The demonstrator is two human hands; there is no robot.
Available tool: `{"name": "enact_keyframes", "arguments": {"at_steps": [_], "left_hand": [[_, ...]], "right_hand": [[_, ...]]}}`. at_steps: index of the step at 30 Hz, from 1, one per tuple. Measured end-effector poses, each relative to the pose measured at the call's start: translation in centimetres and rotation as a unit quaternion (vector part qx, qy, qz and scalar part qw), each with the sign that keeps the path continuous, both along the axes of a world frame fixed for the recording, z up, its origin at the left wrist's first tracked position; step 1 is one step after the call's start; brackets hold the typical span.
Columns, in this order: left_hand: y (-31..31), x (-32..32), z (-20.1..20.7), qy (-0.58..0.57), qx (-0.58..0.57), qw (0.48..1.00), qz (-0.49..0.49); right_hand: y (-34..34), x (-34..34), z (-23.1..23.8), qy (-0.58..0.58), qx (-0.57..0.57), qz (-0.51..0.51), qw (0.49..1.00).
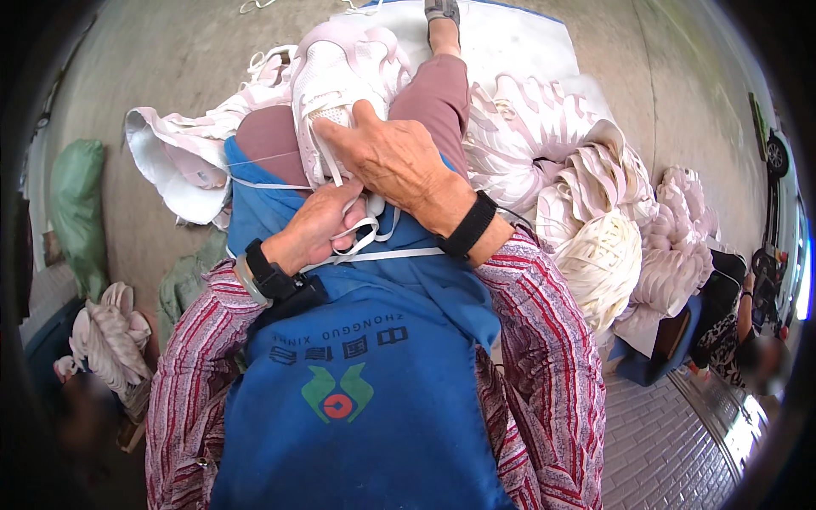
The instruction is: The recorder is lacing and cleaning a series of pink and white athletic shoes while sitting on the ground in an outdoor street area.
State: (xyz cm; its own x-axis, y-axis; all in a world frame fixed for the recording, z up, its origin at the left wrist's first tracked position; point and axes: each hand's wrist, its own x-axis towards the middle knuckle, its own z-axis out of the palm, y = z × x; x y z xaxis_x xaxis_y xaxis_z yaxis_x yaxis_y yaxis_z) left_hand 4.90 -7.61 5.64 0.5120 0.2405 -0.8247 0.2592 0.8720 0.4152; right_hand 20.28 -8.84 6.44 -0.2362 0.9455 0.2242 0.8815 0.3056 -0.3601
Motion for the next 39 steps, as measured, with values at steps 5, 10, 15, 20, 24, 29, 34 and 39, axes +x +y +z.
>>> {"name": "enact_keyframes", "arguments": {"at_steps": [5,10,15,20,24,29,34,39], "left_hand": [[-0.2,-0.8,0.6,-0.012,0.019,1.000,-0.019],[-1.1,-2.6,4.8,-0.049,0.252,0.961,-0.102],[-0.3,-3.8,8.4,-0.054,0.273,0.947,-0.162],[-1.0,-4.5,10.4,-0.113,0.219,0.944,-0.219],[-0.2,-6.5,12.3,-0.128,0.222,0.938,-0.232],[-0.7,-5.5,12.2,-0.173,0.252,0.878,-0.368],[-0.9,-3.9,11.6,-0.254,0.286,0.843,-0.377],[-1.8,-3.7,10.6,-0.307,0.322,0.827,-0.344]], "right_hand": [[-1.0,1.1,1.1,0.133,-0.028,-0.059,0.989],[-2.6,2.5,1.3,0.287,-0.114,-0.100,0.946],[-4.4,1.0,2.8,0.248,-0.147,-0.101,0.952],[-5.2,-1.2,2.7,0.241,-0.135,-0.029,0.961],[-5.6,-1.4,2.7,0.260,-0.159,-0.034,0.952],[-5.4,-1.6,4.1,0.306,-0.138,-0.111,0.935],[-5.3,-1.2,5.0,0.241,-0.111,-0.112,0.958],[-5.0,-1.9,3.8,0.286,-0.144,-0.186,0.929]]}}
